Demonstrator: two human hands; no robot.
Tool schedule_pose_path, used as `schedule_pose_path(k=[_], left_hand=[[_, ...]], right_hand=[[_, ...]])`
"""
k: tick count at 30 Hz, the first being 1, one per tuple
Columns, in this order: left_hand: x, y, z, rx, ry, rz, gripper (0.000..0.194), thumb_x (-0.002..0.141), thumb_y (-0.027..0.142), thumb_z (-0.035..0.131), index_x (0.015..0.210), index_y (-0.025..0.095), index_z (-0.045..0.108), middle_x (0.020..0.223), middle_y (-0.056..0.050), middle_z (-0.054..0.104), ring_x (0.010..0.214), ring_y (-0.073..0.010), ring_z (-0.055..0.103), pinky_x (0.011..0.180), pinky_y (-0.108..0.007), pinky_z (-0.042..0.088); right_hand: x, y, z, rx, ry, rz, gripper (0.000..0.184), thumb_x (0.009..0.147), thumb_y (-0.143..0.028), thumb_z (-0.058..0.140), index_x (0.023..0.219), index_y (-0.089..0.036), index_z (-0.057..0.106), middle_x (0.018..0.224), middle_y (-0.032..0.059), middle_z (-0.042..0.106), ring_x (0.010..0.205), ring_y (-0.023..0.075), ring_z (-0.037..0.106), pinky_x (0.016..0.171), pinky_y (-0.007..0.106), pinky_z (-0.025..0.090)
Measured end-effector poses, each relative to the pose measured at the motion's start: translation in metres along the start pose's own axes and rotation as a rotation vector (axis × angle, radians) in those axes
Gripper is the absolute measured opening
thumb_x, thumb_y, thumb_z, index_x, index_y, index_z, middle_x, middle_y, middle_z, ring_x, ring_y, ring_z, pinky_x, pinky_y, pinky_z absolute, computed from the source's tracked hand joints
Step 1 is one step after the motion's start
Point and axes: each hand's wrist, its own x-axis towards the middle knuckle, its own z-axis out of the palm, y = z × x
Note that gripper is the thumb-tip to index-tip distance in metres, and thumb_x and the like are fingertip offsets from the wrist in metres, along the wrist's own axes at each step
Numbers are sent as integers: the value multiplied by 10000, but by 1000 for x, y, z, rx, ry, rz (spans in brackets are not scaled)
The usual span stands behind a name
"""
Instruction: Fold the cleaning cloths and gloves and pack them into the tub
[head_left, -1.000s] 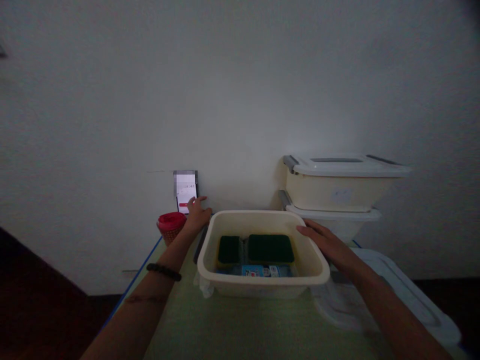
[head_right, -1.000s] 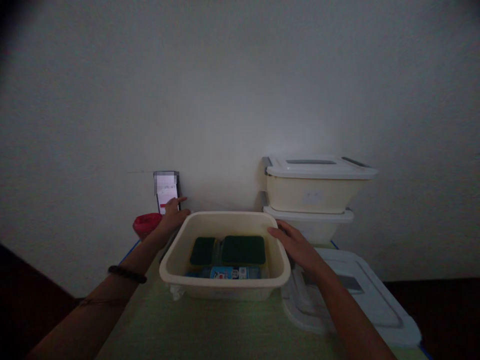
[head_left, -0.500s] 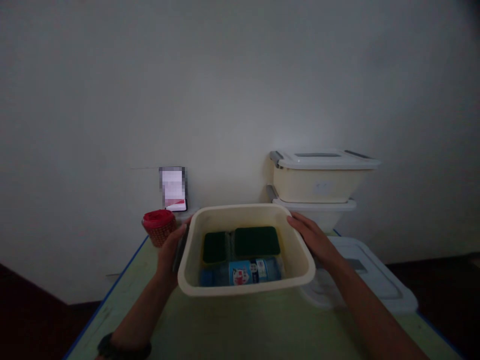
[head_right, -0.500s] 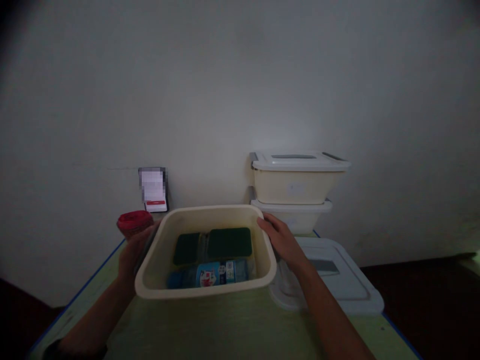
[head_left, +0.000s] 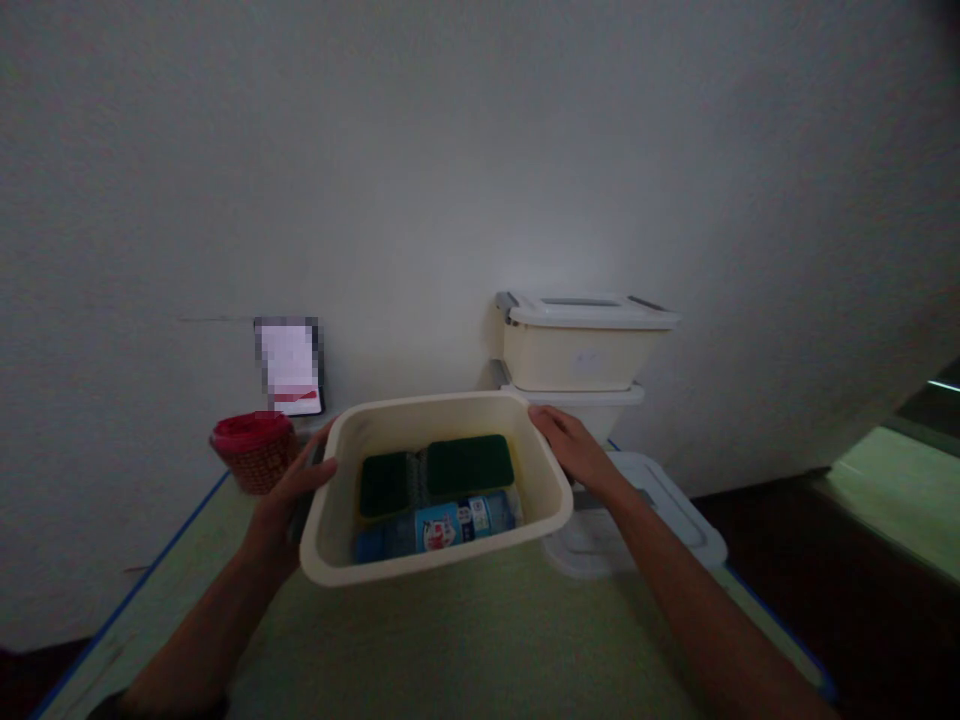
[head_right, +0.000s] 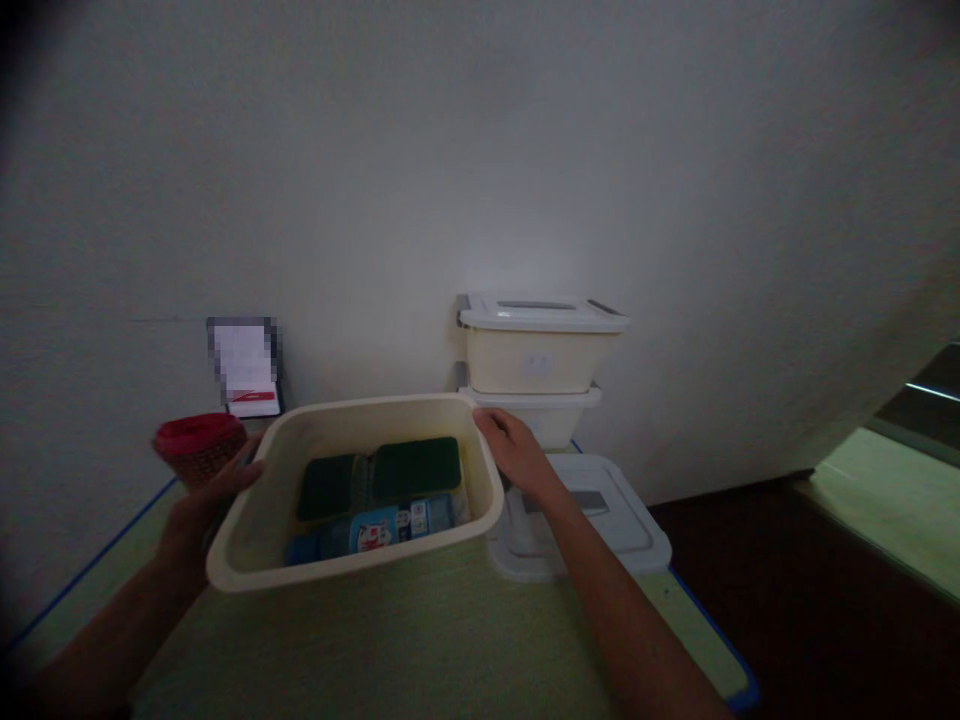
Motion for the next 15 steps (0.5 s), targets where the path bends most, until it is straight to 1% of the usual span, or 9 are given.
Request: schedule_pose_path(k=[3,5,7,9,11,12,15], left_hand=[[-1,6,0,-76,-2,43,572,631,239,560,1201,248,510,920,-20,709,888,-254,643,705,-269,541],[-2,11,-1,-117,17,60,500,654,239,543,1153,217,559,851,-18,716,854,-238,651,709,-268,540],[-3,15,-1,-135,71,60,396,675,236,536,1060,200,616,716,-4,712,775,-215,663,668,-257,544],[-3,17,0,-136,159,86,265,685,224,544,923,200,658,576,25,676,638,-170,657,580,-216,536],[-2,17,0,-95,247,114,141,696,229,557,791,200,657,498,51,639,493,-124,613,479,-180,506],[-1,15,0,-62,273,117,108,702,240,563,754,196,646,492,54,637,446,-114,590,444,-179,494],[6,8,-5,35,292,98,100,711,269,570,736,182,612,520,51,652,419,-120,581,428,-206,498]], right_hand=[[0,2,6,50,-2,5,371,824,-471,412,927,-191,634,995,37,654,942,195,555,874,328,377],[-1,4,13,103,-9,23,402,841,-471,367,996,-205,626,1079,34,637,992,191,548,888,333,377],[-2,7,19,151,-20,46,415,843,-465,355,1053,-215,612,1137,29,617,1031,189,542,893,335,383],[-5,9,24,183,-45,57,407,835,-457,375,1070,-219,607,1154,21,610,1045,184,543,889,326,393],[-7,11,26,186,-77,56,401,831,-459,382,1052,-216,612,1135,18,621,1029,181,555,875,317,408],[-9,11,25,174,-89,55,404,833,-463,374,1044,-215,613,1126,18,625,1021,181,559,870,319,413],[-11,13,19,82,-96,60,418,841,-475,351,1045,-213,605,1151,30,605,1062,190,531,902,334,390]])
